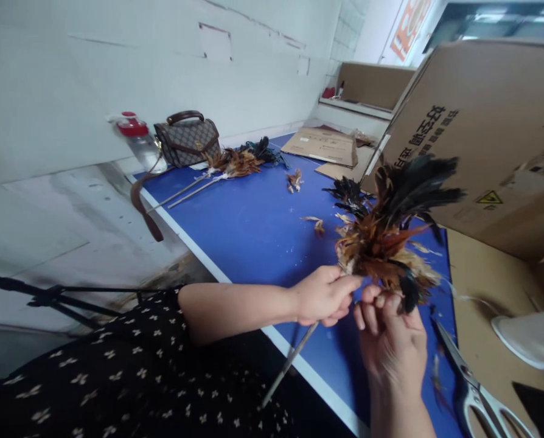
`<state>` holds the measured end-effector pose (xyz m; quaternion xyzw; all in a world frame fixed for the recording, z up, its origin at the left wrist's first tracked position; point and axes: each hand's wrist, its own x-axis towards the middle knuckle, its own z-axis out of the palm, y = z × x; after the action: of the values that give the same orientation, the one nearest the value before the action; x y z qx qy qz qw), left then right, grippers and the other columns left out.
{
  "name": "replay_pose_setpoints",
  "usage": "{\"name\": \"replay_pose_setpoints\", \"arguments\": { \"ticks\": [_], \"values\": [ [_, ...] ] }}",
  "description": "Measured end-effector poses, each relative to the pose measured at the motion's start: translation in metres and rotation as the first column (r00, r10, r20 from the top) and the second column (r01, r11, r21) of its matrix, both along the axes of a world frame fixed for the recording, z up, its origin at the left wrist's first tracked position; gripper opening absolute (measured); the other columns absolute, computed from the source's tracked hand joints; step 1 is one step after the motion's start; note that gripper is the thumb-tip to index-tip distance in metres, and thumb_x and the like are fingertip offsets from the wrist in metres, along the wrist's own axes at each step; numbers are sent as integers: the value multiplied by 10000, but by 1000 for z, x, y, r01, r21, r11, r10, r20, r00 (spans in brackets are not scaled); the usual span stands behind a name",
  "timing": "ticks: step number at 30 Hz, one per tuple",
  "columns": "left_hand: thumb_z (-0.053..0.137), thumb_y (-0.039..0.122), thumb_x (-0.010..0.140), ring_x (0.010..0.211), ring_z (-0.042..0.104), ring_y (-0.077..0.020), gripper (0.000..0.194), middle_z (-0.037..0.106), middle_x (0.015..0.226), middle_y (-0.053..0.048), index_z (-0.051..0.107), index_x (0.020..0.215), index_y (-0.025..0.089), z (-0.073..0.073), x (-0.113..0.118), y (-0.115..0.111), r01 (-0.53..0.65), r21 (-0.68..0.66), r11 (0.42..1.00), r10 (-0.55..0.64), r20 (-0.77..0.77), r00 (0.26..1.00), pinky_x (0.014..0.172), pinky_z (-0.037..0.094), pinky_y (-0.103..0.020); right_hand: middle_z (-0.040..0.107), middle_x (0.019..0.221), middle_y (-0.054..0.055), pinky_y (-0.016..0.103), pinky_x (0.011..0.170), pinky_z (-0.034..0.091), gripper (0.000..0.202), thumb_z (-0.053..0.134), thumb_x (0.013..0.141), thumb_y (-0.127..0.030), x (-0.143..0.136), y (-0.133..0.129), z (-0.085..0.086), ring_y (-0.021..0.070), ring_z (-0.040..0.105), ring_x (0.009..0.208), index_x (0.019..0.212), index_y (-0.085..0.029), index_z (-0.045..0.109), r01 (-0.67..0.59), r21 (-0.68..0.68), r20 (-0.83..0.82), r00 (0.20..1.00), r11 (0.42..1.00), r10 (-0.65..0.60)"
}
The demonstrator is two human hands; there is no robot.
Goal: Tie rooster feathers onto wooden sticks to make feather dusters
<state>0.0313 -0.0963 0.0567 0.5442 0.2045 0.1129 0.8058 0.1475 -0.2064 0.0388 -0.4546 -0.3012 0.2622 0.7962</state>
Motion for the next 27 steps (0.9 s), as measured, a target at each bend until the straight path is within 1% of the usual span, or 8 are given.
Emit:
{"name": "replay_pose_setpoints", "arguments": {
  "ticks": [2,5,8,11,15,19,24,27],
  "values": [
    [606,629,1107,432,328,-79,571,365,531,79,437,707,258,7,-1,3,-37,23,999,35,56,998,424,218,-233,786,1051,50,242,494,445,412,1036,861,-437,4,-2,-5,20,392,512,796,-192,711,93,-2,61,994,996,-93],
    [584,597,1128,422,311,-74,569,352,537,84,400,704,265,20,-6,7,-38,44,998,32,128,991,413,207,-235,798,1238,115,261,520,502,420,1049,838,-449,10,-3,-10,44,489,588,782,-174,736,69,-48,122,991,997,-62],
    [543,524,1156,412,297,-70,574,330,520,80,368,673,268,32,-11,7,-35,52,998,27,143,989,404,185,-239,782,1021,71,256,501,497,445,1065,813,-479,14,-3,-12,55,469,565,807,-181,735,29,-66,86,996,997,-24],
    [511,472,1169,414,282,-64,566,304,519,81,350,665,272,36,-14,6,-38,49,998,31,144,989,405,166,-235,715,836,19,251,500,481,435,1071,805,-504,17,-3,-12,66,443,555,931,-182,808,61,-68,88,995,996,-55],
    [556,533,1145,434,274,-65,566,307,547,83,344,691,272,26,-9,12,-50,60,997,42,131,990,417,152,-230,767,856,67,257,491,438,460,1075,781,-525,21,-2,-15,72,437,549,950,-167,841,116,-70,126,986,991,-107],
    [621,589,1108,450,264,-61,549,338,573,90,365,742,270,12,3,23,-83,13,996,82,64,995,442,154,-220,594,615,-24,249,497,408,447,1056,810,-532,24,-1,-21,98,438,539,988,-167,867,148,-96,170,977,984,-130],
    [606,399,1134,434,239,-55,372,326,585,115,471,825,241,-4,16,34,-179,-193,965,177,-24,984,457,124,-210,695,729,28,259,499,418,512,1026,824,-607,24,1,-32,95,463,543,1023,-162,872,206,-183,241,957,961,-159],
    [553,346,1163,428,222,-45,300,324,604,123,555,897,207,-12,19,41,-192,-301,934,179,-70,981,455,124,-198,733,766,59,270,487,408,556,974,854,-680,23,4,-38,112,486,545,1020,-159,873,219,-248,332,934,943,-130]
  ]
}}
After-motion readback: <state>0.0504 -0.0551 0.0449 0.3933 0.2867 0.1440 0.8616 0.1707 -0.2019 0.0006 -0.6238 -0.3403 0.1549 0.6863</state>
